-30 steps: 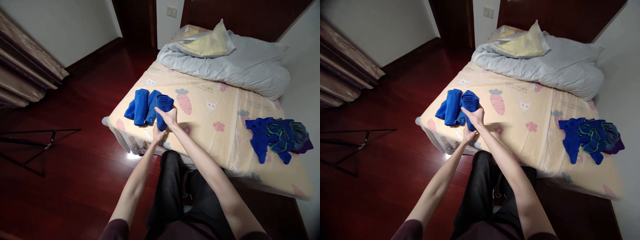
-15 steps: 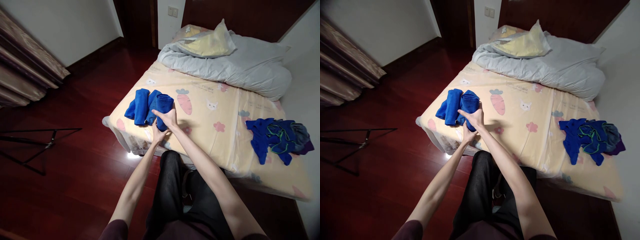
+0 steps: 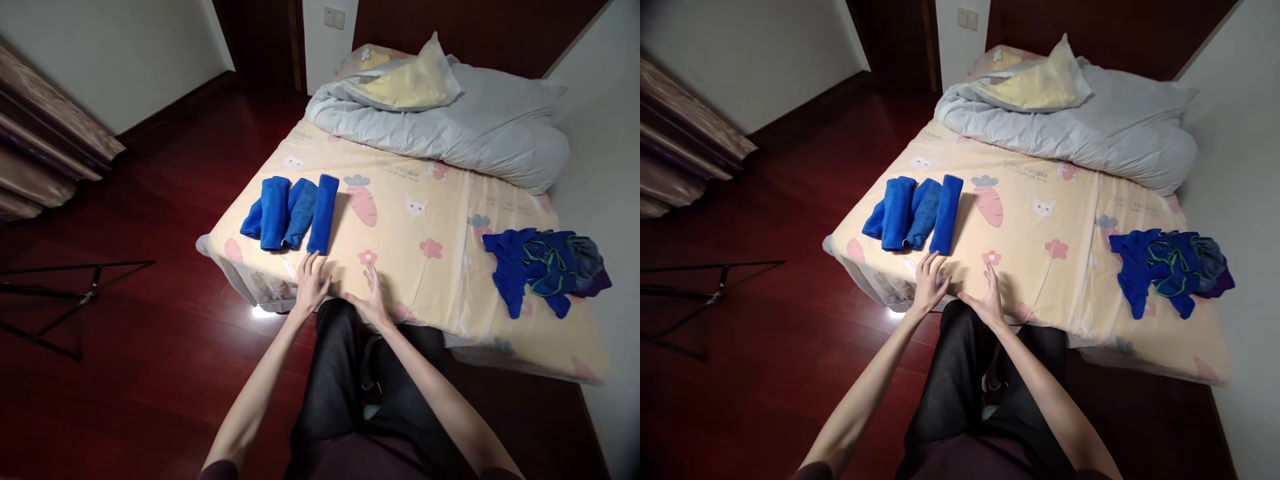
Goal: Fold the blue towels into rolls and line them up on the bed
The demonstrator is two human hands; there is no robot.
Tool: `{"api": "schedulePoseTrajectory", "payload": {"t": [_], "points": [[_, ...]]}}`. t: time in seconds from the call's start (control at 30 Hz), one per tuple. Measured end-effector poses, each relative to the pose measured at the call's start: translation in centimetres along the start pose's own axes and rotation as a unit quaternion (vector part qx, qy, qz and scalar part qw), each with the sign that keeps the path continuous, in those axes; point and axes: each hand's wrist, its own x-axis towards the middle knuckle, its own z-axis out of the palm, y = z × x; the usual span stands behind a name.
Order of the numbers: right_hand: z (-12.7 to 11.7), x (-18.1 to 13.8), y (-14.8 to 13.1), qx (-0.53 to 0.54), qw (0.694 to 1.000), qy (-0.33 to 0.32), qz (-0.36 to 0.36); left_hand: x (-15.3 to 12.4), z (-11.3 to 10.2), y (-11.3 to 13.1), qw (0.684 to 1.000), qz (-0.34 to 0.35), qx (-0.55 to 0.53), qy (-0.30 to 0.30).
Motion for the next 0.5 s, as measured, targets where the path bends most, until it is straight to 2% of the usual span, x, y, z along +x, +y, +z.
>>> {"api": "schedulePoseTrajectory", "payload": {"t": [0.13, 0.23, 0.3, 0.4, 0.5], "points": [[-4.1, -8.6, 3.5, 0.014, 0.996, -0.004, 0.090, 4.0, 2.9, -0.1, 0.994, 0.043, -0.021, -0.096], [-7.4, -14.7, 5.3, 0.022, 0.985, -0.068, 0.155, 5.7, 5.2, -0.7, 0.988, 0.079, 0.009, -0.130], [-9.5, -17.5, 5.9, 0.031, 0.977, -0.096, 0.189, 5.9, 6.4, -1.1, 0.983, 0.096, 0.047, -0.151], [-12.9, -19.2, 5.7, 0.091, 0.970, -0.047, 0.221, 5.4, 7.6, -1.1, 0.968, 0.116, 0.113, -0.190], [-16.6, -18.4, 5.6, 0.127, 0.967, 0.046, 0.218, 4.9, 8.1, -0.2, 0.940, 0.133, 0.214, -0.230]]}}
